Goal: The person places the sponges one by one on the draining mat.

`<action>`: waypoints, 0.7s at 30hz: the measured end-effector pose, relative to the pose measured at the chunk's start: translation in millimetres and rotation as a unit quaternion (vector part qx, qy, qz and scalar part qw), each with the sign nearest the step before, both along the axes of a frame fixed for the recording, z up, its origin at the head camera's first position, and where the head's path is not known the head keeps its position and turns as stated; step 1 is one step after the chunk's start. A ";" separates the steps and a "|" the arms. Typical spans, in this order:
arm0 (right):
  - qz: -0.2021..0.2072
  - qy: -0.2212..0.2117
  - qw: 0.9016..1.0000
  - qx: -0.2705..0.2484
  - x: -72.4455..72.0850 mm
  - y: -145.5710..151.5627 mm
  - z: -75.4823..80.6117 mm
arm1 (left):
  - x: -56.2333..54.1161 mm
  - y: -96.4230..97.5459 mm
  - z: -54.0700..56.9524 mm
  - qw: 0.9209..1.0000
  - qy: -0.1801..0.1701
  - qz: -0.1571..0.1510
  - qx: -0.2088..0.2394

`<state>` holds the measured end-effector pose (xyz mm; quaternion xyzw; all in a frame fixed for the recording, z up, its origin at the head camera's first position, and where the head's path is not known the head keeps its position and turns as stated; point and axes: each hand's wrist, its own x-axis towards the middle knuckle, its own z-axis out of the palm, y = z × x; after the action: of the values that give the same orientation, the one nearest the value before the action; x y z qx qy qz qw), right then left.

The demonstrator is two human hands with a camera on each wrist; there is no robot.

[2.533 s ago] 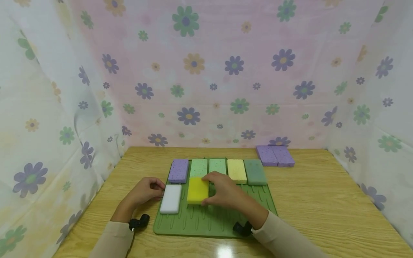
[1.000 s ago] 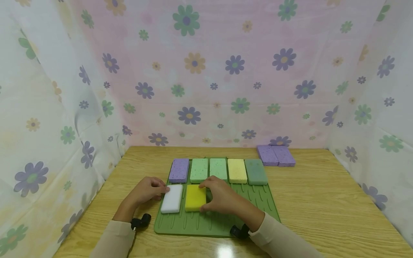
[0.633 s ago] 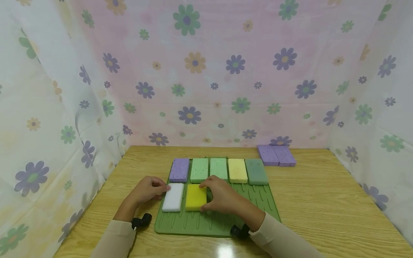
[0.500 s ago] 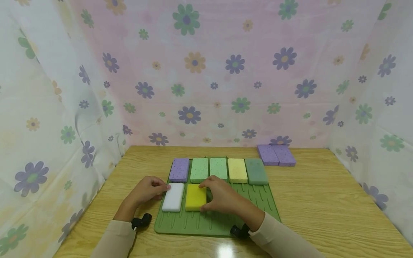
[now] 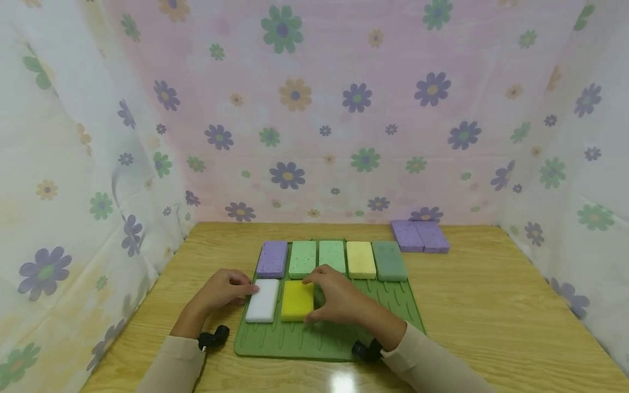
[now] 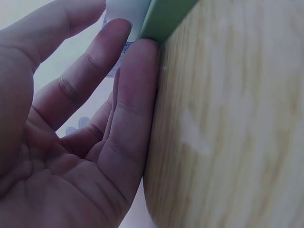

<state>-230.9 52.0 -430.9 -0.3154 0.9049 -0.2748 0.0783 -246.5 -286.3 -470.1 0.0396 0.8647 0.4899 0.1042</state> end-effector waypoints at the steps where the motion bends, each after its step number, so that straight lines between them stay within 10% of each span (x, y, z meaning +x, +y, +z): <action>1: -0.001 0.002 1.000 -0.004 -0.5 1.8 0.5 | 0.3 0.0 -0.1 1.000 0.001 -0.002 -0.001; 21: -0.058 0.062 0.991 -0.101 -35.7 69.9 13.2 | -0.4 -0.4 -1.1 1.000 0.003 0.003 -0.007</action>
<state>-266.6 121.9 -417.7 -0.2849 0.8924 -0.3489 -0.0265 -247.0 -286.7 -471.2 0.0376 0.8687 0.4836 0.0998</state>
